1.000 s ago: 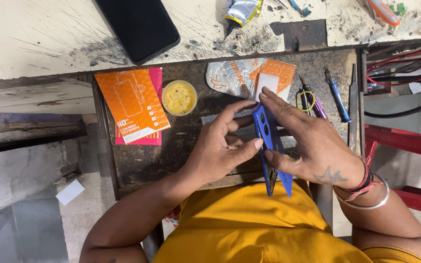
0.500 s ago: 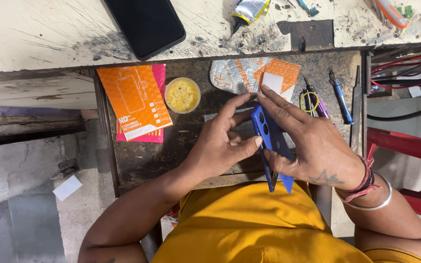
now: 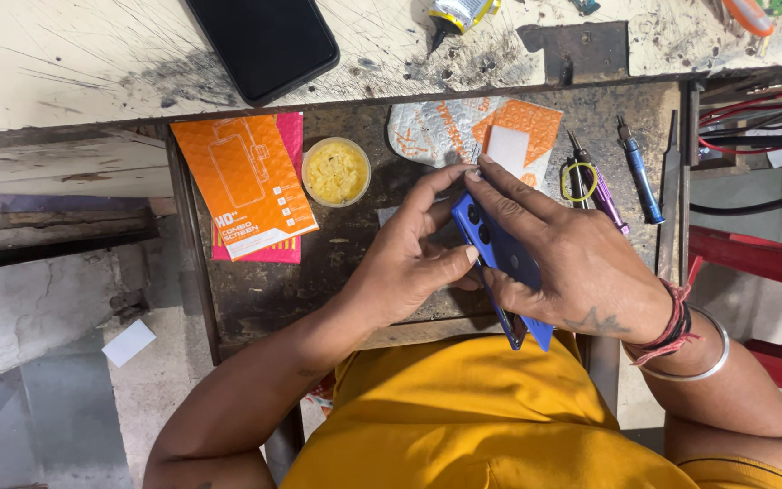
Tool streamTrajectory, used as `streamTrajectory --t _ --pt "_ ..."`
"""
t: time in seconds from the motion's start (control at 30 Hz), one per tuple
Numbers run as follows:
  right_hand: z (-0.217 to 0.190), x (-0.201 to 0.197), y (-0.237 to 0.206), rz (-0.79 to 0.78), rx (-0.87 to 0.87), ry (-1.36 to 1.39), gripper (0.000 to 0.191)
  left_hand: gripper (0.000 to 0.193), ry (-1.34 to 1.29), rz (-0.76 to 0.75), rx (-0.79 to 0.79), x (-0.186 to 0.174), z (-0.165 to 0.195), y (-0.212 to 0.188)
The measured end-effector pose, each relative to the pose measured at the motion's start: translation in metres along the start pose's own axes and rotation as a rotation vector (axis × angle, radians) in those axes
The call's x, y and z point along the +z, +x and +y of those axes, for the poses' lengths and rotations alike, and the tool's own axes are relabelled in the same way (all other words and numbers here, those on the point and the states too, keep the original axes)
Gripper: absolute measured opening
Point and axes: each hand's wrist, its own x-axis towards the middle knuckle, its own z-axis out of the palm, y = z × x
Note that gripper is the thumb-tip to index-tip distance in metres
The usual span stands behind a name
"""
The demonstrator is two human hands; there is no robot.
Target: The person picks up a blue smartphone, peels off its back cover, and works on the exposed internals on the bench. They use a screwdriver-like tool on the board, handle small components with tweezers, and press parts into place while holding the phone steady with the other hand.
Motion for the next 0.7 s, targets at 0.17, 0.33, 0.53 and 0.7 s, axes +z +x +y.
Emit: streamTrajectory --t 0.17,0.33,0.53,0.7 --pt "0.000 0.005 0.002 0.004 -0.033 -0.042 0.085 0.076 -0.097 0.003 0.028 -0.003 -0.002 -0.002" --pt "-0.004 0.009 0.003 0.002 -0.021 -0.058 0.080 0.074 -0.119 0.024 0.038 -0.004 -0.004 -0.003" --pt "-0.008 0.012 0.005 0.001 0.009 -0.077 0.078 0.073 -0.081 0.053 0.038 -0.005 -0.004 -0.004" --pt "-0.009 0.016 0.002 0.010 0.007 -0.118 0.076 0.070 -0.063 0.080 0.050 -0.004 -0.001 -0.005"
